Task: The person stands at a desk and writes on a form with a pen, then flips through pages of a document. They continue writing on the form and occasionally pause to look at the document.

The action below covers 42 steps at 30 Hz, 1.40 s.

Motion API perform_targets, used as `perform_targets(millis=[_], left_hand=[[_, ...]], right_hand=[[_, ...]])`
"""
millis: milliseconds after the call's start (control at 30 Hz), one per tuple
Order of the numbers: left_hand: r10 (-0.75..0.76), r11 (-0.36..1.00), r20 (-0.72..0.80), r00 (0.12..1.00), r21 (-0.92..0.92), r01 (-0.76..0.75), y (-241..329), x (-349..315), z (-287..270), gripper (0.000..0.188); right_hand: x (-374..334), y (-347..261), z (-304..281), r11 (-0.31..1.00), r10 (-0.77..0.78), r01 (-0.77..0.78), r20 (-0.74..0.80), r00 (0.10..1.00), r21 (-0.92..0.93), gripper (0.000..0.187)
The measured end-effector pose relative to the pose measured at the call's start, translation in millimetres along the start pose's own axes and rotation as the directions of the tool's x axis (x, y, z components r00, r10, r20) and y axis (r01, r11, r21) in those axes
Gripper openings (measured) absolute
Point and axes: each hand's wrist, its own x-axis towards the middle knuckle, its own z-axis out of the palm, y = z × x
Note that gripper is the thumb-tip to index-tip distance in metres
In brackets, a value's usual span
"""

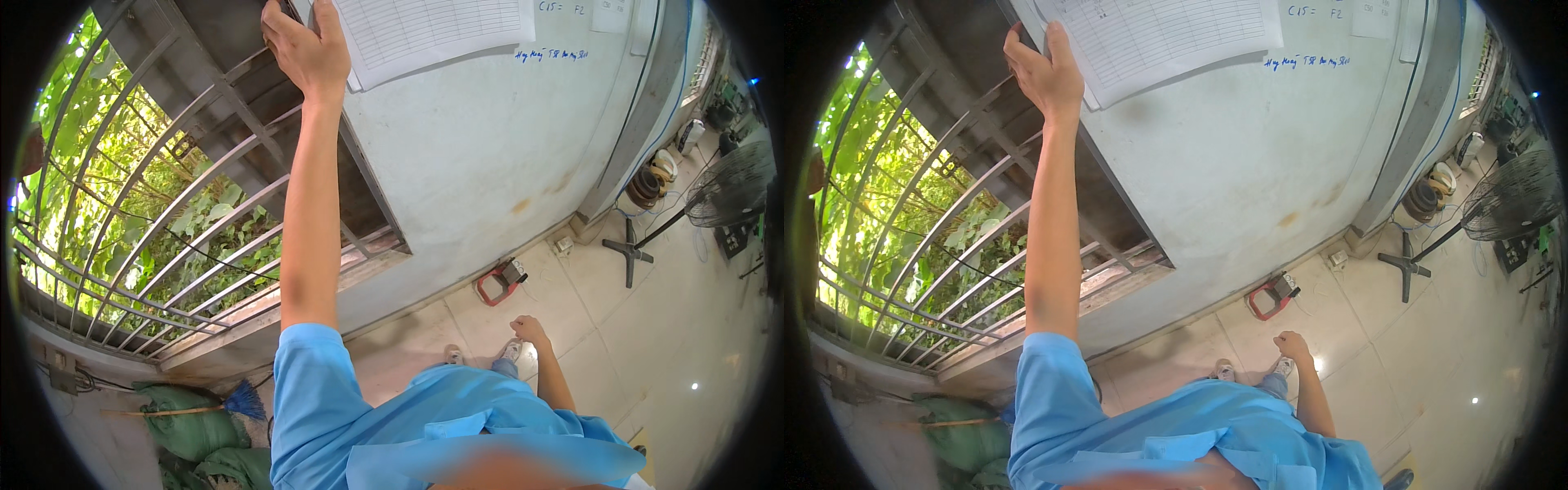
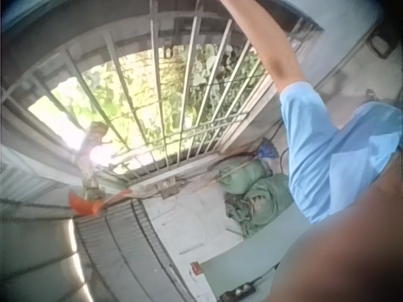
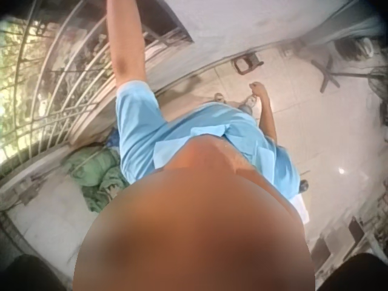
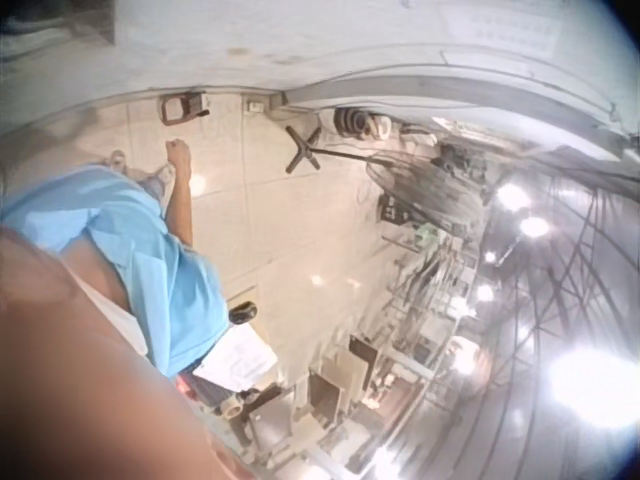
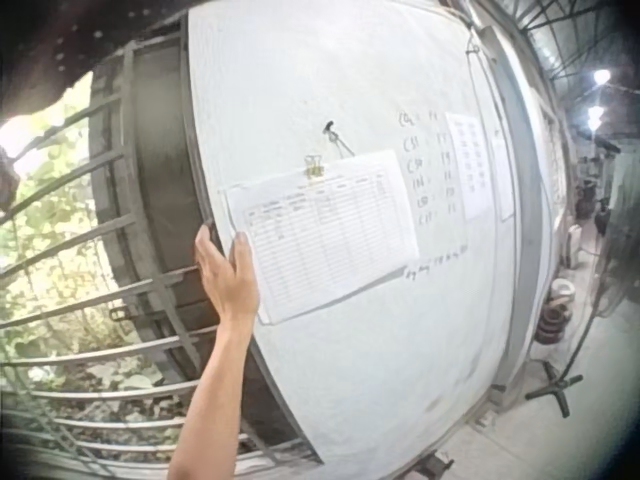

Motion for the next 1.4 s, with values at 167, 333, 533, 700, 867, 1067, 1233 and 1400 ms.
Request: perform_targets(millis=[167,333,533,700,867,1067,1233,1400], left_hand=[[-0.005,1.000,0.030,1.000,-0.002,0.005,3.3,-0.5,-0.8,0.066],[-0.004,1.000,0.036,0.999,0.026,0.003,4.6,-0.7,-2.2,0.063],[-0.007,1.000,0.028,1.000,0.003,0.007,3.6,-0.7,-1.3,0.062],[-0.013,1.000,0.023,1.000,-0.002,0.013,3.0,-0.7,-0.3,0.064],[-0.004,1.000,0.007,1.000,-0.011,0.004,3.0,0.1,0.1,0.065],[-0.027,1.000,0.024,0.999,-0.011,0.027,6.2,0.5,-1.7,0.067],[-0.084,0.987,-0.003,0.996,-0.140,0.083,10.2,-2.0,-0.8,0.065],[-0.078,0.967,-0.132,0.988,-0.249,0.043,16.7,-14.3,-8.5,0.060]], right_hand=[[10.3,20.9,28.0,0.964,0.071,-0.049,-0.076,0.995,0.263,0.031],[18.4,77.2,71.9,0.994,0.044,-0.003,-0.375,0.926,0.109,0.027],[11.5,109.0,79.2,0.871,0.320,-0.107,-0.388,0.865,0.480,0.024],[7.8,107.5,67.9,0.868,0.260,-0.026,-0.409,0.875,0.496,0.023],[4.6,102.5,65.6,0.820,0.315,-0.064,-0.355,0.880,0.569,0.023],[-1.0,93.3,65.2,0.806,0.338,-0.088,-0.334,0.880,0.586,0.022],[-5.9,95.3,64.4,0.816,0.377,-0.124,-0.358,0.854,0.565,0.021],[-5.3,113.1,52.1,0.744,0.403,-0.111,-0.309,0.861,0.659,0.023]])
